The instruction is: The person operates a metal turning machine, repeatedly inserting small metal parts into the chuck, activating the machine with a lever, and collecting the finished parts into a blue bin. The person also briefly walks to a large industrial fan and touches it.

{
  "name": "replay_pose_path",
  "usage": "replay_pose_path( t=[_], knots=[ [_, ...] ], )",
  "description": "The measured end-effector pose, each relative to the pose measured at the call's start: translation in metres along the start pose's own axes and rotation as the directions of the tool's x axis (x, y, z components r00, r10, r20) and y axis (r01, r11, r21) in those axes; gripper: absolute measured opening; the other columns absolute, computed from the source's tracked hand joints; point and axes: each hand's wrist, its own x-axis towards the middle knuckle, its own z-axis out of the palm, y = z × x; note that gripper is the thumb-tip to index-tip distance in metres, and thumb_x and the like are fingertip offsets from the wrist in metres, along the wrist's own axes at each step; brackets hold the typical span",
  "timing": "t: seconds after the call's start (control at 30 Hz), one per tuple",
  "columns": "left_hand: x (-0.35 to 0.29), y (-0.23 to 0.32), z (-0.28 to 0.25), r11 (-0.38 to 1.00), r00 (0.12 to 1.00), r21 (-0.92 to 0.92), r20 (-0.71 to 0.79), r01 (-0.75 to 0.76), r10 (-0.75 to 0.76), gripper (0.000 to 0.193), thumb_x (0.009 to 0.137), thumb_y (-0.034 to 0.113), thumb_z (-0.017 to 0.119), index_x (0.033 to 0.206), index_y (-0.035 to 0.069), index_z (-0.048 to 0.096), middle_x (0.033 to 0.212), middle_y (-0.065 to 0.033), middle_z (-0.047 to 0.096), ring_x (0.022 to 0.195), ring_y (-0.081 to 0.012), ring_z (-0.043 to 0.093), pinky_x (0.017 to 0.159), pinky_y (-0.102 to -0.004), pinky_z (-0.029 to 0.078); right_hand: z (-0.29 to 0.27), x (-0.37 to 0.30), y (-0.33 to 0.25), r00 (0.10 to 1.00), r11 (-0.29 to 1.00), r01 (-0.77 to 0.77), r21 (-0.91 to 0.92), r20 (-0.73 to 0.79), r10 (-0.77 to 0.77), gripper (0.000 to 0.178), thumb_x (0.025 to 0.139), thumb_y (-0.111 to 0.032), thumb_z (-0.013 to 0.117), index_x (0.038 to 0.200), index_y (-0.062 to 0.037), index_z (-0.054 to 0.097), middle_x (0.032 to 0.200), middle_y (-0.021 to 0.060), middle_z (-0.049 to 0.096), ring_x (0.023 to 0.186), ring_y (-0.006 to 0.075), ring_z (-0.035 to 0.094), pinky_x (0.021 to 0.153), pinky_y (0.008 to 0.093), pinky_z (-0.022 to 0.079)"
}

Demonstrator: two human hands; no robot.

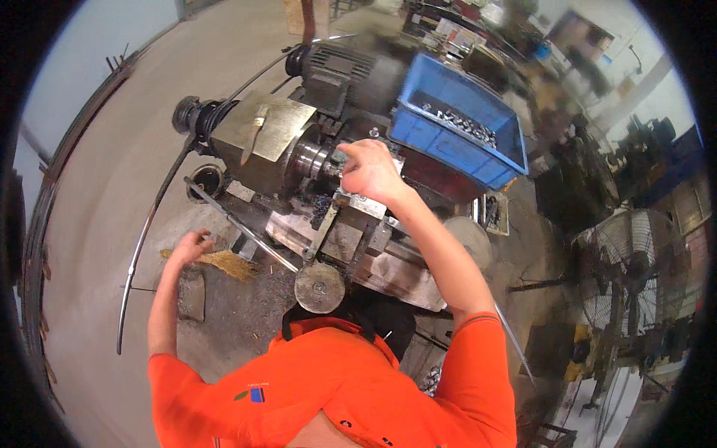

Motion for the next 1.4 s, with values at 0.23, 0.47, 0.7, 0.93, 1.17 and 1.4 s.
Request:
replay_pose_path(
  t=[0.23, 0.47, 0.7, 0.93, 1.17, 1.4],
  knots=[
    [-0.077, -0.029, -0.096, 0.995, 0.922, -0.1, -0.385, 0.001, -0.04, 0.036, 0.079, 0.02, 0.056, 0.111, 0.003, 0.054, 0.089, -0.0178, 0.062, 0.08, -0.026, 0.061, 0.072, -0.0347, 0.046, 0.018, 0.033, 0.017, 0.949, 0.988, -0.074, -0.135, -0.314, 0.029, 0.06, 0.056, -0.02, 0.059, 0.114, -0.0039, 0.05, 0.109, 0.0159, 0.056, 0.116, 0.0298, 0.04, 0.1, 0.0475, 0.022],
    [-0.096, -0.066, -0.107, 0.957, 0.792, 0.082, -0.583, 0.278, -0.18, 0.033, 0.08, 0.028, 0.055, 0.101, 0.003, 0.058, 0.08, -0.0162, 0.062, 0.074, -0.0256, 0.06, 0.065, -0.0346, 0.046, -0.003, 0.017, 0.019, 0.962, 0.994, -0.104, 0.016, -0.251, 0.105, 0.048, 0.056, -0.014, 0.055, 0.101, 0.0026, 0.058, 0.071, 0.0164, 0.062, 0.075, 0.0258, 0.062, 0.08, 0.0335, 0.044],
    [-0.075, -0.087, -0.083, 0.935, 0.819, 0.133, -0.534, 0.329, -0.212, 0.036, 0.077, 0.037, 0.058, 0.089, 0.004, 0.056, 0.074, -0.0165, 0.06, 0.071, -0.0358, 0.057, 0.062, -0.0422, 0.045, 0.003, 0.019, 0.027, 0.928, 0.943, -0.277, 0.186, -0.204, 0.313, 0.049, 0.056, -0.015, 0.055, 0.101, 0.0008, 0.06, 0.069, 0.0163, 0.062, 0.069, 0.0251, 0.062, 0.067, 0.0302, 0.048],
    [-0.061, -0.106, -0.102, 0.863, 0.795, 0.249, -0.555, 0.44, -0.245, 0.03, 0.075, 0.031, 0.057, 0.092, 0.006, 0.059, 0.077, -0.0181, 0.06, 0.076, -0.0367, 0.058, 0.066, -0.0441, 0.046, 0.006, 0.021, 0.021, 0.935, 0.904, -0.326, 0.277, -0.044, 0.351, 0.041, 0.056, -0.016, 0.055, 0.092, 0.0029, 0.062, 0.066, 0.0143, 0.061, 0.064, 0.0207, 0.061, 0.064, 0.0285, 0.046],
    [-0.049, -0.102, -0.112, 0.788, 0.752, 0.273, -0.571, 0.552, -0.329, 0.027, 0.073, 0.029, 0.055, 0.083, 0.005, 0.063, 0.08, -0.0197, 0.06, 0.08, -0.037, 0.058, 0.071, -0.0447, 0.046, 0.039, 0.026, 0.023, 0.952, 0.937, -0.303, 0.172, 0.018, 0.304, 0.029, 0.054, -0.02, 0.058, 0.077, -0.0043, 0.067, 0.074, 0.0168, 0.063, 0.073, 0.0283, 0.062, 0.07, 0.0319, 0.048],
    [-0.061, -0.078, -0.086, 0.778, 0.686, 0.168, -0.605, 0.606, -0.404, 0.03, 0.071, 0.032, 0.055, 0.082, 0.004, 0.062, 0.084, -0.0195, 0.061, 0.081, -0.0368, 0.058, 0.072, -0.0444, 0.046, 0.068, 0.034, 0.002, 0.917, 0.921, -0.387, 0.045, 0.121, 0.38, 0.023, 0.053, -0.02, 0.058, 0.068, -0.0052, 0.066, 0.069, 0.0173, 0.061, 0.07, 0.032, 0.061, 0.066, 0.036, 0.048]
  ],
)
